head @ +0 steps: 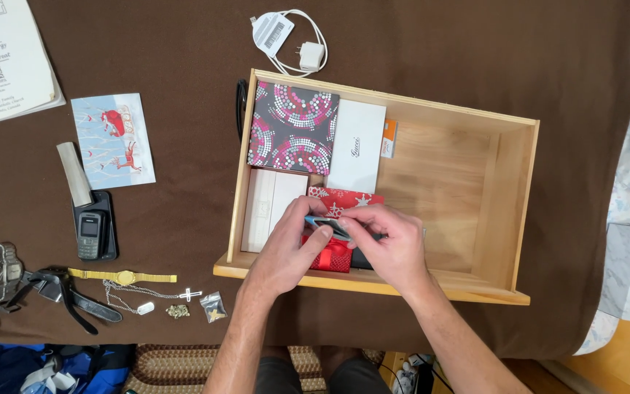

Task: The person places several small gift boxes, a Timex watch box, a power bank, cards, and a pair of sunglasses into a wooden drawer. They also handle a necklace and a cable, placing them into the drawer.

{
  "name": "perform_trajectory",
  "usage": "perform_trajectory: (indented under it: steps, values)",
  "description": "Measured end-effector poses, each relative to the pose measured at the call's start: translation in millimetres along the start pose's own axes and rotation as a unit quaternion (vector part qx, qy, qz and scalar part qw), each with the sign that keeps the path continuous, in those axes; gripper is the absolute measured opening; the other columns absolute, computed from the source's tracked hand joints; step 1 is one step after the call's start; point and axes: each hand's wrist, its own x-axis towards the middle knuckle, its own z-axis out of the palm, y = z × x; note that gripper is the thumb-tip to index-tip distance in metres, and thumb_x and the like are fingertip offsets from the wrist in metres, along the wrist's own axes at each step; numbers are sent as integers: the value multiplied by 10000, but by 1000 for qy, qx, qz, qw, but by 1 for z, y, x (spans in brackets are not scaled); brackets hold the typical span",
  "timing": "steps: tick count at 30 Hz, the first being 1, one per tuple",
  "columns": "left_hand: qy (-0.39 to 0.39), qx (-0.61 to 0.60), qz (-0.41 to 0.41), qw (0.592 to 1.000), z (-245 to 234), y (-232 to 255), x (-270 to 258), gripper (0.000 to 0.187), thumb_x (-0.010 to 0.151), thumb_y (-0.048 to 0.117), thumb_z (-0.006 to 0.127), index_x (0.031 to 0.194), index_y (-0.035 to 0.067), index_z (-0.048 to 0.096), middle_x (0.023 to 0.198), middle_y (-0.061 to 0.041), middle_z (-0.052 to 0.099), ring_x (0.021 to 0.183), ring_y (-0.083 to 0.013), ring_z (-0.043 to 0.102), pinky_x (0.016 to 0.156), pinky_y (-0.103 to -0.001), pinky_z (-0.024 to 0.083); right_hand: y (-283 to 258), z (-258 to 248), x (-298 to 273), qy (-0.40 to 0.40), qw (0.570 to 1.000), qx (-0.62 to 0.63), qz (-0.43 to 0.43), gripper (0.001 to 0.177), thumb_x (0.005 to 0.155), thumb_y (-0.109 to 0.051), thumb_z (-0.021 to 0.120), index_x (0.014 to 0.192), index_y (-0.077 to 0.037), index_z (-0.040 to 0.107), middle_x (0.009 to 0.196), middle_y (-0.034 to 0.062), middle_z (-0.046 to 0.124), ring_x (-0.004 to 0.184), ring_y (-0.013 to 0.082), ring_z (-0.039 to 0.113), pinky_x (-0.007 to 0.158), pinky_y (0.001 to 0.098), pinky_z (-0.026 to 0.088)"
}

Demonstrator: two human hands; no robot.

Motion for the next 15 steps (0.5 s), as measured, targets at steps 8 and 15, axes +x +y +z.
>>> perform_trajectory:
  steps: [8, 15]
  values:
    - [60, -1, -88, 994, 2, 12, -1, 353, 1271, 362, 743, 1411, 46, 816, 1048, -183, 703, 1005, -374, 859, 926, -554, 708, 22, 3, 2, 32, 998, 29, 42, 150, 1131, 87, 872, 1232, 1, 943, 1005, 195, 945, 740, 284, 949, 682, 399, 786]
    - [51, -14, -94, 994, -1, 14, 4, 342, 1321, 290, 600, 1297, 32, 824, 921, -163, 735, 909, -334, 866, 886, -541, 711, 24, 8, 4, 35, 998, -39, 31, 411, 1060, 83, 952, 1451, -43, 926, 1210, 221, 900, 973, 425, 978, 776, 483, 837]
